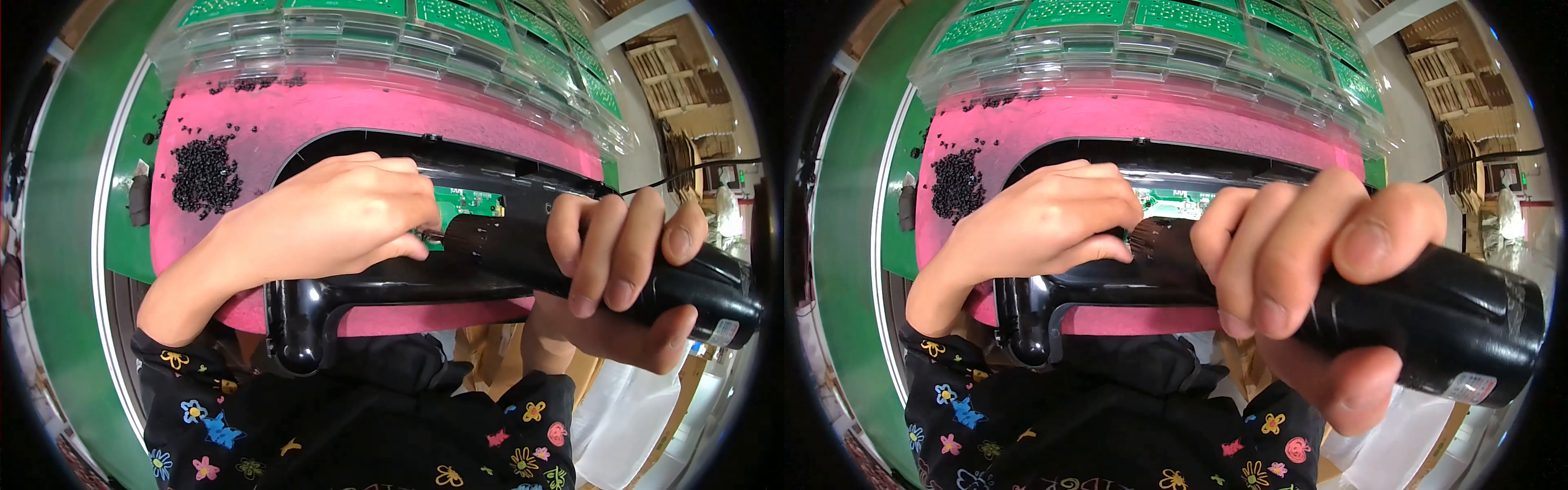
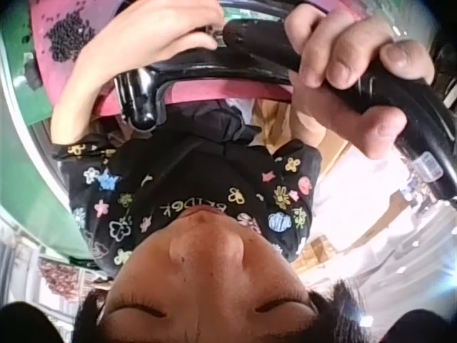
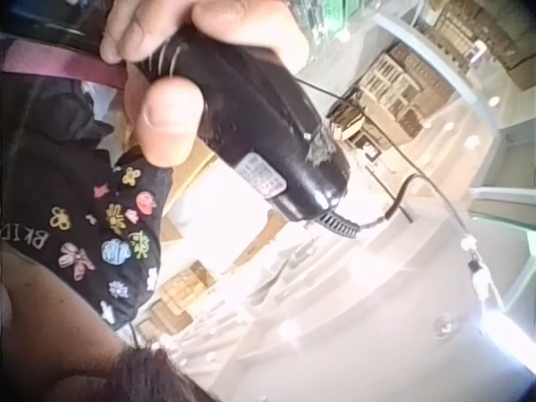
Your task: Assembling circuit boards into black plastic housings using an electric screwdriver on a production line.
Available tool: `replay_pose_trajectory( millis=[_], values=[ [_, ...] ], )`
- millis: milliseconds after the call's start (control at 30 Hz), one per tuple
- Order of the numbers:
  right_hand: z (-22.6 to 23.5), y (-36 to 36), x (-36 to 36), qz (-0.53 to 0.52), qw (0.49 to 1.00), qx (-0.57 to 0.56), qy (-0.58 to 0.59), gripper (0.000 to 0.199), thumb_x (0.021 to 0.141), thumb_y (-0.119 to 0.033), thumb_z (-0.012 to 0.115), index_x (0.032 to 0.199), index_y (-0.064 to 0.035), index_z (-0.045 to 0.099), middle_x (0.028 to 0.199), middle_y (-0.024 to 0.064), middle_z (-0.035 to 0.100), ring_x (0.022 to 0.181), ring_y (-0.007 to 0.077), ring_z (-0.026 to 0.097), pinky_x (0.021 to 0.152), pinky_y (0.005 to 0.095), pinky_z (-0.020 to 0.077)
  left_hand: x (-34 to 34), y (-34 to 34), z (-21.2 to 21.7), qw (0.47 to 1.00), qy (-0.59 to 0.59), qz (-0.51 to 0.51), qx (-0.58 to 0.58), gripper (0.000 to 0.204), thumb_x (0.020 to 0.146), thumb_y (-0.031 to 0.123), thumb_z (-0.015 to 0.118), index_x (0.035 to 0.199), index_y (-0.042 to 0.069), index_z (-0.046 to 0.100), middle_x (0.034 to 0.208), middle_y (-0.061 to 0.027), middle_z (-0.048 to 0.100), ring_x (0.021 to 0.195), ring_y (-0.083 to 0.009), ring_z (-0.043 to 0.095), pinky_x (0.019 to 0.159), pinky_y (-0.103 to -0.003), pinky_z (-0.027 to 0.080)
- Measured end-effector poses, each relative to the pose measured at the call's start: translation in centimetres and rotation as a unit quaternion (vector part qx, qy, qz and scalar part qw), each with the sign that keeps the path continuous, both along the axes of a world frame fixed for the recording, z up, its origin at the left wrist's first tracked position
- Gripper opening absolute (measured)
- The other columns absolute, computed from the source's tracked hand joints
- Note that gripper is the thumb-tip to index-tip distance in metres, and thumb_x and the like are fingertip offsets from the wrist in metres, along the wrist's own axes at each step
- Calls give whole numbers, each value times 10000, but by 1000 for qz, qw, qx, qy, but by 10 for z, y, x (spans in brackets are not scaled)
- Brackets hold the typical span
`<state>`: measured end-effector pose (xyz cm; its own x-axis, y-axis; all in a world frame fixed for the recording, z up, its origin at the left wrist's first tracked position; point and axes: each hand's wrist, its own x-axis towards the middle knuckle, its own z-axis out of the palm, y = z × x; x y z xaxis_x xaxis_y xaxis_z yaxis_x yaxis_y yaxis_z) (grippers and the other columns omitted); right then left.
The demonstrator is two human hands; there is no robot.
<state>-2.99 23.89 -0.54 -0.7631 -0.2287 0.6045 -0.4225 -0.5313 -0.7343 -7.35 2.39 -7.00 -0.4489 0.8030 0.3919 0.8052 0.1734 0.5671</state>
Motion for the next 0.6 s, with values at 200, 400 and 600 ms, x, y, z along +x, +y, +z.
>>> replay_pose_trajectory(
  millis=[200, 400, 600],
  values=[
    [2, 0, -1, 15, 1000, -5, 14, 386, 835, -285, 693, 1082, -89, 470, 768, 3, 538, 532, 93, 519, 608, 269, 387, 3, 3, 4, 999, 46, 21, -9, 222, 727, 112, 739, 872, 10, 606, 849, -83, 600, 825, -276, 599, 719, -379, 479],
    [3, -3, 0, 0, 1000, 18, 9, 405, 832, -298, 697, 1082, -92, 454, 762, 4, 541, 512, 94, 509, 567, 279, 394, 6, 2, 3, 996, 81, 32, -35, 213, 696, 92, 745, 841, 21, 606, 835, -67, 595, 776, -249, 589, 677, -365, 459],
    [-3, -1, -1, 4, 999, 45, -9, 390, 843, -318, 691, 1073, -112, 453, 772, -1, 556, 518, 89, 506, 553, 284, 392, 4, 6, 3, 998, 48, 47, 17, 246, 727, 124, 748, 915, 16, 632, 893, -76, 618, 913, -278, 595, 778, -383, 479]
  ],
)
